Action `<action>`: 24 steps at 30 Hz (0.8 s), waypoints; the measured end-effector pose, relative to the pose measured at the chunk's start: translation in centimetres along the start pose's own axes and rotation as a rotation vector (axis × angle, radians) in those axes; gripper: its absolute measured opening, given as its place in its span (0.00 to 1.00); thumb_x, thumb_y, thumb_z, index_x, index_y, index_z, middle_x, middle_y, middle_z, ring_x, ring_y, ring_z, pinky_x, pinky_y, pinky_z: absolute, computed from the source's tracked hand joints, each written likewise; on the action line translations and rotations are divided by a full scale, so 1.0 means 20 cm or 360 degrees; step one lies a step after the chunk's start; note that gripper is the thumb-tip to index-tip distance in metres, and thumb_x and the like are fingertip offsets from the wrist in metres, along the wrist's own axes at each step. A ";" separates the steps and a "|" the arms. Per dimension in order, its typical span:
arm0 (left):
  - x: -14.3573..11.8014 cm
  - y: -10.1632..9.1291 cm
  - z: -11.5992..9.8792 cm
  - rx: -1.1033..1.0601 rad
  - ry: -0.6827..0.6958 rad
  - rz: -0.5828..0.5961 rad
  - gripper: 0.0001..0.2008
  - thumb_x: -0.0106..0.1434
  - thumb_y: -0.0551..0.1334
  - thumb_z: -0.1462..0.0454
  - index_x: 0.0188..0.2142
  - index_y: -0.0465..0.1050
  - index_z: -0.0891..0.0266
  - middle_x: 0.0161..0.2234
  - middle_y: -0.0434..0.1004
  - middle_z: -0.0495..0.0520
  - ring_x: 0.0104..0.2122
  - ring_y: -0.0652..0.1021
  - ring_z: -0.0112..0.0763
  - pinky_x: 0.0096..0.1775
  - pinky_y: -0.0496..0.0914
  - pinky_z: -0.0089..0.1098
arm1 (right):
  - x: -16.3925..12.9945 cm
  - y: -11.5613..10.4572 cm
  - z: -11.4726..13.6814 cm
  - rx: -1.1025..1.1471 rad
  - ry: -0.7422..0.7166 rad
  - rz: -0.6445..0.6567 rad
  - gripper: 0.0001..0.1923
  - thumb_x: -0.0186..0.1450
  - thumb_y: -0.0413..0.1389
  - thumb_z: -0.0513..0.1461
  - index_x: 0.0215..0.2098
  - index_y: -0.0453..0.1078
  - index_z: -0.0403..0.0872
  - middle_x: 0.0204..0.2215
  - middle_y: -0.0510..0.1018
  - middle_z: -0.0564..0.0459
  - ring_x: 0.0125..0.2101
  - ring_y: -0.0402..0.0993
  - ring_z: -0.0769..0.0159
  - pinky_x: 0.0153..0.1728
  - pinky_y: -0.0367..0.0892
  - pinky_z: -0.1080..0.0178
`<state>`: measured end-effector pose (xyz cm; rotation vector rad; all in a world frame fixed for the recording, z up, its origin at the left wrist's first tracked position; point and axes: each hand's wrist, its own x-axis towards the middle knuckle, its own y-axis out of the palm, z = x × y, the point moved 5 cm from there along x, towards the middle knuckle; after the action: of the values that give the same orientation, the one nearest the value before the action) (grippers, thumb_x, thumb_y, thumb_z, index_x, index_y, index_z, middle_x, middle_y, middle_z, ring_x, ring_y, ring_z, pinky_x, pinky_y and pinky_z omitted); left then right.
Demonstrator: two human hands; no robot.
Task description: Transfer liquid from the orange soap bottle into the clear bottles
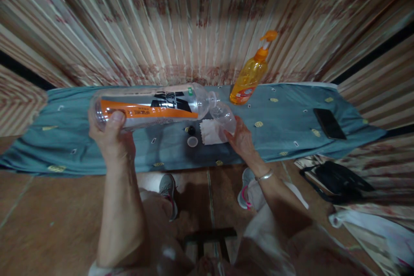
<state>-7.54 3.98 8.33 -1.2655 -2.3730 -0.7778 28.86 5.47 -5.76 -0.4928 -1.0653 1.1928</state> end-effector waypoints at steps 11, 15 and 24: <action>0.00 -0.02 0.02 -0.0061 -0.0024 -0.0006 0.32 0.35 0.77 0.46 0.40 0.79 0.56 0.37 0.75 0.48 0.38 0.78 0.36 0.50 0.76 0.45 | 0.00 0.00 0.01 -0.0009 0.0000 -0.0023 0.32 0.68 0.57 0.44 0.66 0.60 0.40 0.56 0.79 0.32 0.55 0.78 0.45 0.56 0.75 0.43; 0.00 -0.01 0.02 -0.0028 -0.0036 -0.0006 0.32 0.35 0.77 0.46 0.40 0.79 0.55 0.36 0.74 0.48 0.36 0.77 0.35 0.48 0.76 0.43 | 0.00 0.00 0.01 0.0007 -0.0025 -0.0015 0.32 0.68 0.57 0.45 0.67 0.61 0.40 0.56 0.79 0.31 0.55 0.78 0.45 0.56 0.75 0.42; 0.01 -0.03 0.03 0.0018 0.0016 0.0004 0.33 0.35 0.77 0.43 0.39 0.80 0.55 0.36 0.76 0.48 0.36 0.78 0.34 0.48 0.78 0.43 | 0.00 0.00 0.00 0.0007 -0.0008 -0.0025 0.31 0.67 0.56 0.45 0.65 0.62 0.39 0.57 0.79 0.31 0.55 0.78 0.45 0.57 0.74 0.43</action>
<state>-8.23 4.11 7.83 -1.2569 -2.3643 -0.7672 28.80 5.51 -5.77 -0.4776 -1.0686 1.1829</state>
